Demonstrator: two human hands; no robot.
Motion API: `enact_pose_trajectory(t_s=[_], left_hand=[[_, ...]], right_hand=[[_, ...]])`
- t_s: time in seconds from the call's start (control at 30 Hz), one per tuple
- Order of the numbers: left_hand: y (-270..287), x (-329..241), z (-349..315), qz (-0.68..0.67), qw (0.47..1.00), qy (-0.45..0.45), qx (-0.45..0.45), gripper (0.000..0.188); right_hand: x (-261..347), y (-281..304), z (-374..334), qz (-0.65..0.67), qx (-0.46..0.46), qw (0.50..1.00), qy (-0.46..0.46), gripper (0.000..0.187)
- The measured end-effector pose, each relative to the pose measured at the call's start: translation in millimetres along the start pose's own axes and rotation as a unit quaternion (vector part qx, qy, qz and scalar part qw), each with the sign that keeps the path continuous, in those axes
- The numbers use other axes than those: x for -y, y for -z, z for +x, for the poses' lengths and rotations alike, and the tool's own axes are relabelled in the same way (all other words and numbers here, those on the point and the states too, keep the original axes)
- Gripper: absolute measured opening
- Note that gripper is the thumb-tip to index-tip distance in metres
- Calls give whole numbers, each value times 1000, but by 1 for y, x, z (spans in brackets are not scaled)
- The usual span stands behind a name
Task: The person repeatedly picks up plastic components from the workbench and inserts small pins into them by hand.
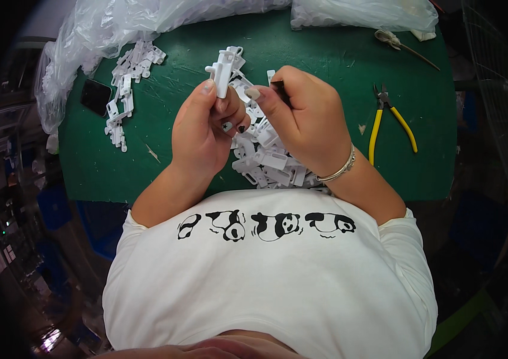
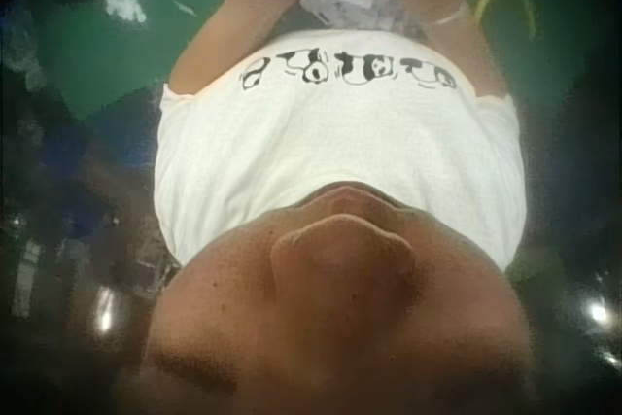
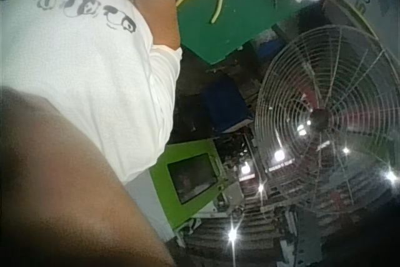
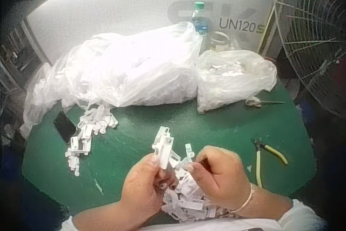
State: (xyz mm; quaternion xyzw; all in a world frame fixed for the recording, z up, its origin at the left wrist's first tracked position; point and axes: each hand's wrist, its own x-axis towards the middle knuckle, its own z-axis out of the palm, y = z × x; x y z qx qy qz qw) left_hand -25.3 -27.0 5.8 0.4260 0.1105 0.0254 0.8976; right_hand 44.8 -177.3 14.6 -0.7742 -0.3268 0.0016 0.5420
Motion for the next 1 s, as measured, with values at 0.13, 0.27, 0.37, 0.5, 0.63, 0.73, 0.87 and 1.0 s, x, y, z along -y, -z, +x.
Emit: enact_pose_trajectory(t_s=[0.13,0.27,0.37,0.5,0.63,0.73,0.87,1.0], left_hand=[[6,1,1,-27,1000,-7,7,28],[1,-2,2,22,999,-26,-11,33],[2,-1,4,21,999,-34,-8,34],[7,3,3,86,994,-20,60,30],[8,2,3,199,974,-37,100,27],[20,1,9,233,965,-63,103,26],[18,-3,10,295,948,-72,96,25],[8,3,8,298,947,-99,66,22]], right_hand=[[-1,-3,0,12,-26,999,-30,26],[-2,-1,-2,34,-53,998,-26,26],[-5,-1,-2,60,-68,995,-29,25],[-7,-4,0,139,-64,988,-22,20],[-10,-5,-1,123,-65,990,-13,16],[-7,-4,-3,123,-69,990,-24,14],[-7,-4,-2,140,-92,985,-47,14],[-10,-5,-3,107,-87,990,-21,14]])
